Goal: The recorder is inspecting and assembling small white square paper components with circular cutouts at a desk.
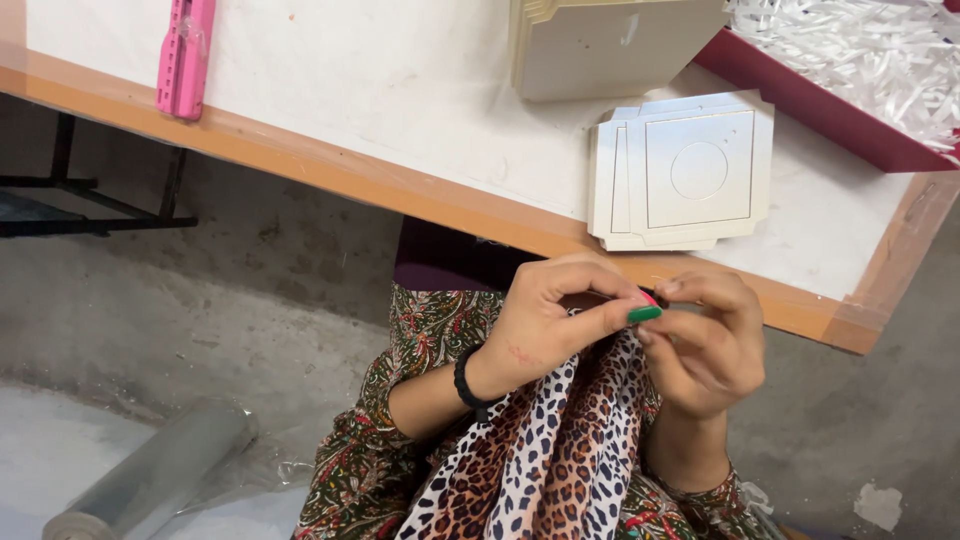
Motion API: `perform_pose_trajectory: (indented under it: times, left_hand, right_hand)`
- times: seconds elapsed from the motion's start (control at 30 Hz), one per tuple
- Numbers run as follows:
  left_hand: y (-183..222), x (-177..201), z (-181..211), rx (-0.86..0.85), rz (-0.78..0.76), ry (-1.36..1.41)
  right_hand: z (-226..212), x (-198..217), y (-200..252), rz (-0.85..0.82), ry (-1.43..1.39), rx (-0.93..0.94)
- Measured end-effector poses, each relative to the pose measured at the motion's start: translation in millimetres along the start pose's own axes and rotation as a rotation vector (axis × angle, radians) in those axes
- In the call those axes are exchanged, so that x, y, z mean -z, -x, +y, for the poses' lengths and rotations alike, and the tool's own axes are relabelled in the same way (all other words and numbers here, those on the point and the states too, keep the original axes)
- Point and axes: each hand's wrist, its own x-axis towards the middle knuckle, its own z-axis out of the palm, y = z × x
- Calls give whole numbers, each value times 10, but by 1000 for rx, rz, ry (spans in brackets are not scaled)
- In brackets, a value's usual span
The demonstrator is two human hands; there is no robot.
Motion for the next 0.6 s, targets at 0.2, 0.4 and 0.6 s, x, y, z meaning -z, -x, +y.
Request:
perform_pose_trajectory:
  times: [0.2, 0.4, 0.6]
  left_hand:
    - [-58, 7, 213, -66, -76, -119]
    - [-52, -53, 203, -263, 50, -428]
    - [-50, 3, 203, -271, 141, -312]
  right_hand:
    - [-125, 10, -23, 58, -21, -203]
    - [-208, -6, -54, 30, 110, -294]
    - [523, 801, -655, -45, 212, -98]
